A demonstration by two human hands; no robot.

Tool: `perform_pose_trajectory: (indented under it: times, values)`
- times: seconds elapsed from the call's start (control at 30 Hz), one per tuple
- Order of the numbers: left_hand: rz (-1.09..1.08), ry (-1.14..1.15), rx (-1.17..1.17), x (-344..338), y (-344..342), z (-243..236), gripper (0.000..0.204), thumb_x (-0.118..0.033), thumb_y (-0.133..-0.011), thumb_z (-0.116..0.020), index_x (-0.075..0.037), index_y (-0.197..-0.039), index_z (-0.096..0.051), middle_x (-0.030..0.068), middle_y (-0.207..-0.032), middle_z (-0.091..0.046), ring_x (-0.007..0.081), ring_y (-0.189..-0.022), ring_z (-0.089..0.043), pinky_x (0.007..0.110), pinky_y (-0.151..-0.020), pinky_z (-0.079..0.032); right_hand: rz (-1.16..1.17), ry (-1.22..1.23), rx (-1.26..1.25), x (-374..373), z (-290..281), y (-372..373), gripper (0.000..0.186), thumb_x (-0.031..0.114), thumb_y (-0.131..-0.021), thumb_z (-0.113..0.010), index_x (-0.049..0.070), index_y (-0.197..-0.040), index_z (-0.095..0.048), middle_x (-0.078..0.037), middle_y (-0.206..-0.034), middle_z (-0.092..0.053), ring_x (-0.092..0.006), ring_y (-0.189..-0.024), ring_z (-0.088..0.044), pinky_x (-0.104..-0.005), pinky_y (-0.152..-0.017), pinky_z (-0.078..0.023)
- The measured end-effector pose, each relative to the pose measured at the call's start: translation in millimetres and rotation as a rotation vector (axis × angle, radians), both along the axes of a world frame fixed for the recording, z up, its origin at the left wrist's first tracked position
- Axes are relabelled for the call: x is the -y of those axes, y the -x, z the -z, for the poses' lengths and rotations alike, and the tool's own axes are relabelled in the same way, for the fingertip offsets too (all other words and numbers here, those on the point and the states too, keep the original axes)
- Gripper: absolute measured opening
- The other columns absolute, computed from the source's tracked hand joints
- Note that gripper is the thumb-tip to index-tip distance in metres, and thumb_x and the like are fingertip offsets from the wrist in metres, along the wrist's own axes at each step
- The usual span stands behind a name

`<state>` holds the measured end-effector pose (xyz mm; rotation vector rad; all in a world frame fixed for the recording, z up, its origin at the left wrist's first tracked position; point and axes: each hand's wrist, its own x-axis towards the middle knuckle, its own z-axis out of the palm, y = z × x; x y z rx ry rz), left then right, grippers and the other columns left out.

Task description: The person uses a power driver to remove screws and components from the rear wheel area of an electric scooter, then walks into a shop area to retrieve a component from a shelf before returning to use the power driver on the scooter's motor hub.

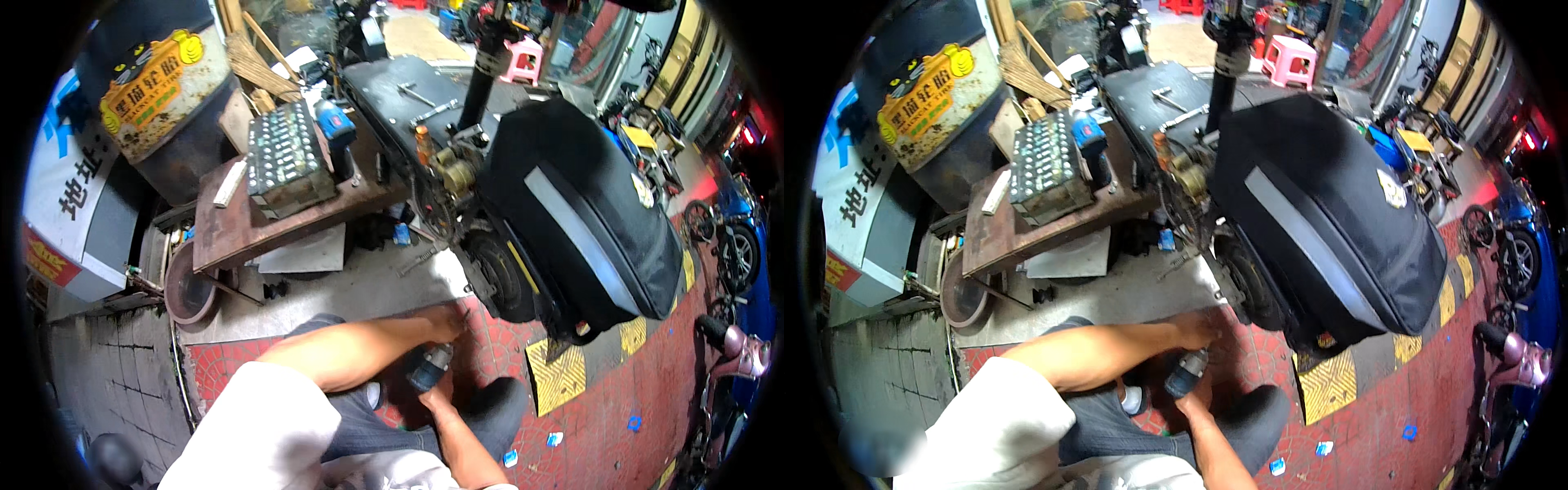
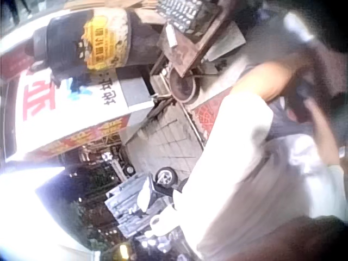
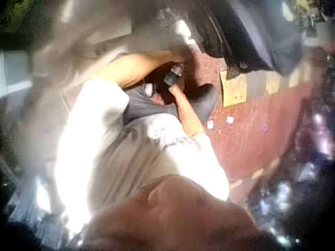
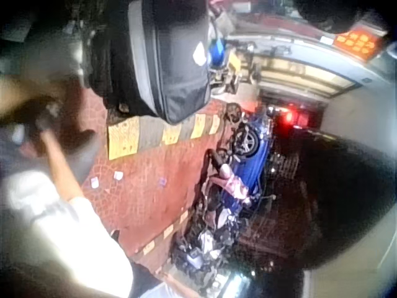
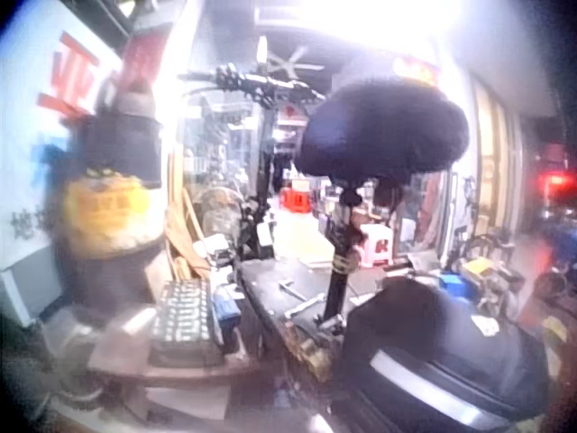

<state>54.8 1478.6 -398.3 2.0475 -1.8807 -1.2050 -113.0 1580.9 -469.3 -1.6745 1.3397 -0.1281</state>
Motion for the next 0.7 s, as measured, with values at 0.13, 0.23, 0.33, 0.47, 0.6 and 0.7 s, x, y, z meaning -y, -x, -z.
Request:
perform_pose_trajectory:
  times: [0.13,0.23,0.33,0.47,0.6,0.7]
  values:
    - [-0.049,-0.048,0.007,4,7,-5,0.047,-0.044,-0.101,-0.054,-0.006,-0.115,-0.077,0.0235,-0.120,-0.073,0.0414,-0.115,-0.070,0.052,-0.101,-0.053,-0.012,0.187,0.080,2,-5,6,0.080,0.051,-0.077,-0.088,0.012,-0.140,-0.058,-0.017,-0.137,-0.064,-0.0342,-0.126,-0.063,-0.0466,-0.105,-0.051]
    - [-0.058,0.021,0.010,9,15,-26,0.046,-0.043,-0.101,-0.053,-0.006,-0.117,-0.077,0.0244,-0.121,-0.073,0.0423,-0.116,-0.069,0.052,-0.102,-0.052,0.039,0.140,0.244,8,53,5,0.059,0.049,-0.081,-0.087,0.012,-0.124,-0.071,-0.009,-0.118,-0.076,-0.0285,-0.113,-0.071,-0.0426,-0.095,-0.055]
    - [-0.217,0.012,0.019,1,9,-35,0.042,-0.039,-0.099,-0.056,-0.009,-0.118,-0.078,0.0229,-0.121,-0.073,0.0415,-0.117,-0.069,0.052,-0.102,-0.053,-0.040,0.074,0.191,10,48,6,0.050,0.048,-0.082,-0.086,0.012,-0.116,-0.075,-0.010,-0.112,-0.078,-0.0289,-0.106,-0.074,-0.0425,-0.091,-0.057]
    - [-0.498,-0.045,0.032,-6,-49,-30,0.036,-0.032,-0.095,-0.062,-0.010,-0.118,-0.078,0.0193,-0.121,-0.075,0.0405,-0.116,-0.070,0.048,-0.101,-0.055,-0.129,-0.054,0.123,-3,0,-13,0.045,0.050,-0.084,-0.079,0.013,-0.110,-0.077,-0.015,-0.109,-0.078,-0.0335,-0.105,-0.075,-0.0439,-0.088,-0.058]
    - [-0.713,-0.299,-0.225,-13,-107,-57,0.028,-0.030,-0.092,-0.068,-0.004,-0.085,-0.076,0.0101,-0.080,-0.074,0.0239,-0.067,-0.071,0.044,-0.058,-0.058,-0.414,0.106,0.126,-1,-1,-23,0.050,0.047,-0.086,-0.072,0.014,-0.122,-0.070,-0.017,-0.122,-0.074,-0.0401,-0.115,-0.069,-0.0479,-0.095,-0.056]
    - [-0.442,-0.302,0.020,-25,-130,-114,0.028,-0.028,-0.092,-0.070,-0.002,-0.081,-0.074,0.0078,-0.072,-0.071,0.0209,-0.061,-0.067,0.041,-0.055,-0.054,-0.393,0.123,0.118,1,3,-24,0.049,0.048,-0.086,-0.072,0.014,-0.122,-0.070,-0.017,-0.122,-0.074,-0.0400,-0.117,-0.068,-0.0473,-0.096,-0.055]
